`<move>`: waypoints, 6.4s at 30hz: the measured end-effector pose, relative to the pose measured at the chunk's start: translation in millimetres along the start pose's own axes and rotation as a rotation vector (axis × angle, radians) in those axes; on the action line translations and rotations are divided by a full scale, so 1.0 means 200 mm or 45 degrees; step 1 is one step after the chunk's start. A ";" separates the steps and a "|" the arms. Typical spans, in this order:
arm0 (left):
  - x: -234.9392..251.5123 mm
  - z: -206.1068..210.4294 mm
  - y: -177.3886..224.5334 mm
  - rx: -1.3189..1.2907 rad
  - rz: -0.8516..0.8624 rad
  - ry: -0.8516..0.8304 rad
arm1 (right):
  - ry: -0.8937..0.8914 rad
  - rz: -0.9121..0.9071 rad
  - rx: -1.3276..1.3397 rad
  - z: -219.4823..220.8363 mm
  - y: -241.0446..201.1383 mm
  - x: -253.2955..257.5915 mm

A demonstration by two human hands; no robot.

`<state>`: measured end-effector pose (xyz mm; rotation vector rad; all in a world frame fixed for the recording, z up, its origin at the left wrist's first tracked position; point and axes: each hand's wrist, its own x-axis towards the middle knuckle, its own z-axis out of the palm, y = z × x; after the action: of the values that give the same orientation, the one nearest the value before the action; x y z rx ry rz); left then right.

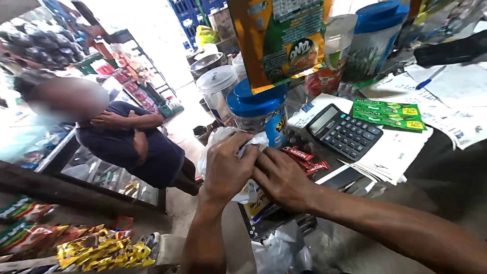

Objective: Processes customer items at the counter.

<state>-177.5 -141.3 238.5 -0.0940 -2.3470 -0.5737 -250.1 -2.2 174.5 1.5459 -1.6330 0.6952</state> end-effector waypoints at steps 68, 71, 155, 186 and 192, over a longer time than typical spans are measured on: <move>0.20 -0.17 -0.27 -0.582 -0.104 0.362 | -0.814 -0.333 -0.092 -0.01 -0.07 -0.12; 0.19 -0.13 -0.29 -0.635 -0.087 0.301 | -0.717 -0.322 -0.176 0.03 -0.09 -0.13; -0.27 0.01 -0.14 -0.142 -0.024 0.217 | -1.054 0.664 -0.070 -0.22 0.35 -0.17; -0.20 -0.04 -0.13 -0.226 -0.078 0.262 | -0.792 0.099 -0.077 -0.26 0.43 -0.44; -0.16 -0.04 -0.10 -0.189 -0.119 0.302 | -0.633 0.193 -0.006 -0.25 0.45 -0.47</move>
<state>-152.3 -160.9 215.0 0.0161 -2.0858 -0.7624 -333.5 101.8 135.9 1.6942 -2.1296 0.3973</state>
